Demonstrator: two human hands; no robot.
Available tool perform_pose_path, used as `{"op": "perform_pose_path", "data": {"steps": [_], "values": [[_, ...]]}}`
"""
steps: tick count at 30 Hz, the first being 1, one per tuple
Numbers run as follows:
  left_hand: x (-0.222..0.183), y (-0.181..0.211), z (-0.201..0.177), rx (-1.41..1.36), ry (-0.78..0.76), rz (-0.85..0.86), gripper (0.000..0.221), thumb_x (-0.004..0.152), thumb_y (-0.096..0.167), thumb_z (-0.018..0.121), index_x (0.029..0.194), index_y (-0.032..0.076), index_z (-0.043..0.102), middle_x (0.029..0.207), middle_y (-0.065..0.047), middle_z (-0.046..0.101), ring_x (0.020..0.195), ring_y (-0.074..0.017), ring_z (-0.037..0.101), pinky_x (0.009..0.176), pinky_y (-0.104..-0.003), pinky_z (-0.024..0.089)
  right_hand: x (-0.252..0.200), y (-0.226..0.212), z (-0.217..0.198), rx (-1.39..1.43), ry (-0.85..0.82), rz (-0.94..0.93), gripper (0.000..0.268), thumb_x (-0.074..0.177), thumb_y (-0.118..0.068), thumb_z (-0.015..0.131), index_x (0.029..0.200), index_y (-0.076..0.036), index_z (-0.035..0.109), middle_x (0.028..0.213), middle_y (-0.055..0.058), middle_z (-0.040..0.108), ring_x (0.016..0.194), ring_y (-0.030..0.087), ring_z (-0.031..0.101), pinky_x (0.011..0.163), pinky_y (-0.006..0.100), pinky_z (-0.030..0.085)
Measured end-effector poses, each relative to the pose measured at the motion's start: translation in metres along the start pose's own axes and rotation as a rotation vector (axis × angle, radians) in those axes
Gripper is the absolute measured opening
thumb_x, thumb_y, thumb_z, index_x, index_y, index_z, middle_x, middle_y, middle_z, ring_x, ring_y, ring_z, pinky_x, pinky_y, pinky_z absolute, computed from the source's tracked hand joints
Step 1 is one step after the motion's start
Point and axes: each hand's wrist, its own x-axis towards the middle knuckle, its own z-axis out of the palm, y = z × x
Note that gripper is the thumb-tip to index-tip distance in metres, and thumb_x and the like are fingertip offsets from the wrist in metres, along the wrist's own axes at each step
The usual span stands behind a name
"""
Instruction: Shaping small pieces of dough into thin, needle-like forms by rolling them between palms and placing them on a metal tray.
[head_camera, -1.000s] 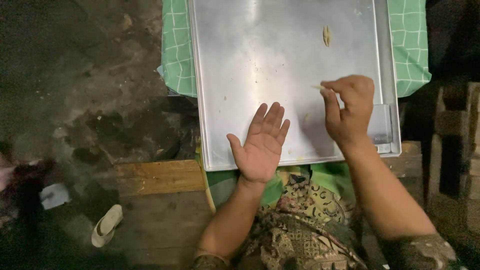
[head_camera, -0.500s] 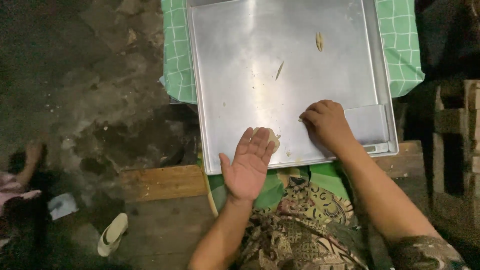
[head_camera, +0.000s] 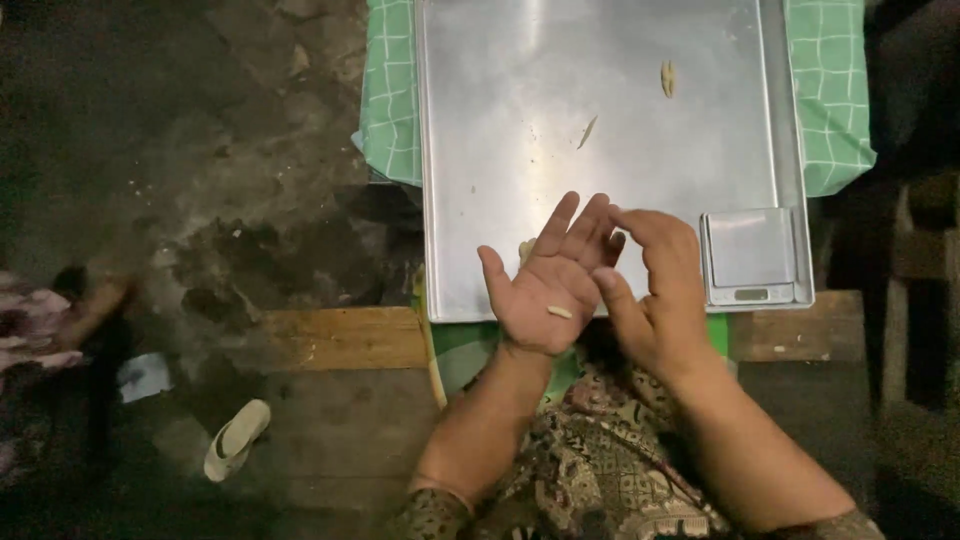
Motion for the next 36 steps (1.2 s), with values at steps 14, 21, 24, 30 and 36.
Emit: {"op": "perform_pose_path", "data": {"steps": [14, 21, 24, 30, 36], "values": [[-0.028, -0.048, 0.132, 1.419, -0.240, 0.810, 0.094, 0.108, 0.079, 0.018, 0.170, 0.009, 0.006, 0.178, -0.011, -0.006, 0.169, -0.0373, -0.022, 0.140, -0.065, -0.030, 0.010, -0.064, 0.040, 1.976, -0.012, -0.392, 0.072, 0.114, -0.067, 0.039, 0.163, -0.018, 0.018, 0.164, -0.005, 0.012, 0.148, 0.048, -0.004, 0.124, 0.055, -0.005], [-0.012, -0.054, 0.141, 1.021, -0.728, 0.672, 0.089, 0.100, 0.073, 0.016, 0.170, 0.022, -0.005, 0.173, 0.009, -0.017, 0.158, -0.0545, -0.001, 0.129, -0.084, -0.012, 0.011, -0.060, 0.046, 2.980, -0.120, -0.581, 0.069, 0.121, -0.071, 0.035, 0.170, -0.032, 0.008, 0.172, -0.024, -0.005, 0.149, 0.048, -0.026, 0.124, 0.053, -0.020], [-0.028, -0.060, 0.124, 0.987, -0.649, 0.840, 0.087, 0.103, 0.070, 0.022, 0.172, 0.018, 0.010, 0.176, -0.004, 0.005, 0.164, -0.0249, -0.004, 0.128, -0.078, -0.027, 0.003, -0.033, 0.060, 2.060, 0.325, -0.453, 0.062, 0.120, -0.061, 0.032, 0.170, -0.032, 0.010, 0.175, -0.013, -0.002, 0.158, 0.041, -0.014, 0.134, 0.051, -0.010], [-0.035, -0.029, 0.078, 1.031, -0.346, 0.401, 0.094, 0.099, 0.075, -0.004, 0.166, 0.009, -0.006, 0.176, -0.008, -0.011, 0.166, -0.0237, -0.015, 0.140, -0.046, -0.017, 0.027, -0.026, 0.037, 0.662, 0.608, -0.157, 0.062, 0.114, -0.052, 0.026, 0.170, -0.027, 0.012, 0.176, 0.005, 0.008, 0.169, 0.030, 0.007, 0.147, 0.046, 0.006], [-0.023, -0.027, 0.033, 0.147, -0.016, 0.039, 0.114, 0.090, 0.088, 0.044, 0.167, 0.015, 0.002, 0.173, -0.014, -0.003, 0.157, -0.0318, 0.010, 0.128, -0.060, 0.002, 0.037, -0.018, 0.001, 0.812, 0.393, 0.010, 0.088, 0.103, -0.073, 0.023, 0.166, -0.014, 0.011, 0.169, 0.011, 0.024, 0.165, 0.028, 0.018, 0.144, 0.042, 0.009]]}}
